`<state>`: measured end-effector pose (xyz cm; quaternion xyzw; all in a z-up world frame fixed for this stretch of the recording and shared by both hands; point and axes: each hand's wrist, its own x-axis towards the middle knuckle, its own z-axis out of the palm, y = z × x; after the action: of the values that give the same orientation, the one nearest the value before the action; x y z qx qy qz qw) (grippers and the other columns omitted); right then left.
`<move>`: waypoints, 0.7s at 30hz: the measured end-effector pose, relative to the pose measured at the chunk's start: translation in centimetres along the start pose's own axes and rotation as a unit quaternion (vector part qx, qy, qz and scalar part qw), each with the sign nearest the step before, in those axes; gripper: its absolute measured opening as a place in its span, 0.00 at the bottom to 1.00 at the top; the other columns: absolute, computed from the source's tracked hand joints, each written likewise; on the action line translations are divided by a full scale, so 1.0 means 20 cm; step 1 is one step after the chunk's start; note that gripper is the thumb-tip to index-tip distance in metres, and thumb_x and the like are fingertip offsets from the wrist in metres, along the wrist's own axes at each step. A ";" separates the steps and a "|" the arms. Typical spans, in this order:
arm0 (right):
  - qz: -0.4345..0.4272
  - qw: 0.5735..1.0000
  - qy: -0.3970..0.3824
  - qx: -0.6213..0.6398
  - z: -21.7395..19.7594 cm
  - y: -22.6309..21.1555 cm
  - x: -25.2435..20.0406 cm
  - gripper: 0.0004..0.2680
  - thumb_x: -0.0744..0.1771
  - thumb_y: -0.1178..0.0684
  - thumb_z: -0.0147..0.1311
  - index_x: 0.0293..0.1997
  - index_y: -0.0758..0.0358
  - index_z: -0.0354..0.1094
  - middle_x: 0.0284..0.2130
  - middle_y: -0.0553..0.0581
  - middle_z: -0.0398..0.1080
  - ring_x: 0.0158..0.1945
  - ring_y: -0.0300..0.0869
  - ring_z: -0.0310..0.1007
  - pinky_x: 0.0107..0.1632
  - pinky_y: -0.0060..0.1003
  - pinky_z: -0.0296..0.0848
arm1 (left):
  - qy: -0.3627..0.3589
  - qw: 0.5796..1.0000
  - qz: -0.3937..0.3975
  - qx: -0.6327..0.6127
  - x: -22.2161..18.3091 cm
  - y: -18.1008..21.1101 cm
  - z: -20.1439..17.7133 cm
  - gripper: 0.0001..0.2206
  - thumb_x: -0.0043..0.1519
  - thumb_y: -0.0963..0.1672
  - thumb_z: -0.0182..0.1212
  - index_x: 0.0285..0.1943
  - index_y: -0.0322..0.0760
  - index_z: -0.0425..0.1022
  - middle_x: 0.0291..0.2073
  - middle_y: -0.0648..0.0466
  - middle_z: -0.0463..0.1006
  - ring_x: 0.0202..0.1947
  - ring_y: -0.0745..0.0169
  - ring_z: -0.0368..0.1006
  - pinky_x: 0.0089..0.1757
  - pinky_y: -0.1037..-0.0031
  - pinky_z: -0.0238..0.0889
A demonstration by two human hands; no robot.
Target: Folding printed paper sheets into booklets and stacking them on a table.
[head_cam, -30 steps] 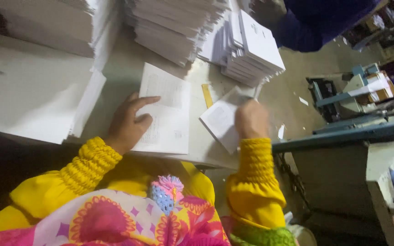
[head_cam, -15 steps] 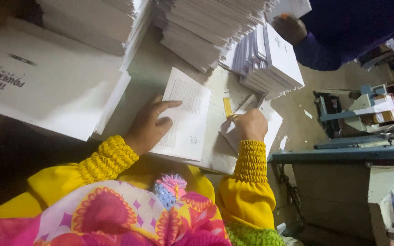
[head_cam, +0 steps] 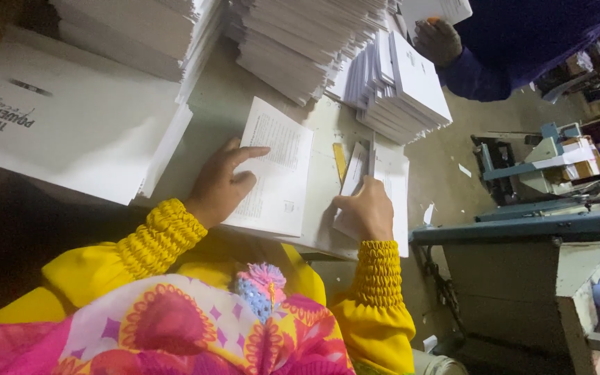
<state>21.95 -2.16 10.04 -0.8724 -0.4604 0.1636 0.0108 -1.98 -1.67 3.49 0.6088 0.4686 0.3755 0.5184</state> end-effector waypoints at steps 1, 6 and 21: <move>0.000 1.000 -0.001 0.001 0.00 0.00 -0.03 0.26 0.57 0.48 0.68 0.57 0.70 0.63 0.45 0.69 0.70 0.53 0.60 0.71 0.54 0.53 0.68 | -0.001 1.000 0.000 0.001 -0.01 0.00 0.00 0.19 0.60 0.39 0.50 0.60 0.50 0.71 0.55 0.44 0.67 0.52 0.46 0.66 0.48 0.64 0.65; -0.043 0.983 0.066 0.167 -0.01 0.08 -0.10 0.19 0.61 0.57 0.51 0.59 0.66 0.65 0.51 0.74 0.67 0.56 0.64 0.66 0.55 0.60 0.66 | 0.001 1.000 0.009 -0.002 0.00 0.01 0.00 0.20 0.59 0.38 0.50 0.60 0.48 0.71 0.55 0.44 0.68 0.54 0.45 0.67 0.49 0.62 0.65; -0.033 0.802 0.294 0.519 -0.25 0.60 -0.31 0.11 0.63 0.59 0.51 0.49 0.61 0.72 0.41 0.54 0.73 0.43 0.41 0.74 0.44 0.31 0.79 | 0.048 0.994 0.101 -0.009 0.02 -0.09 0.05 0.18 0.59 0.37 0.53 0.58 0.45 0.71 0.59 0.44 0.67 0.62 0.45 0.64 0.51 0.65 0.67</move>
<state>29.81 -13.53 14.38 -0.7272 -0.3100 0.1132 0.6019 -1.35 -1.58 1.52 0.6294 0.4253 0.4595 0.4602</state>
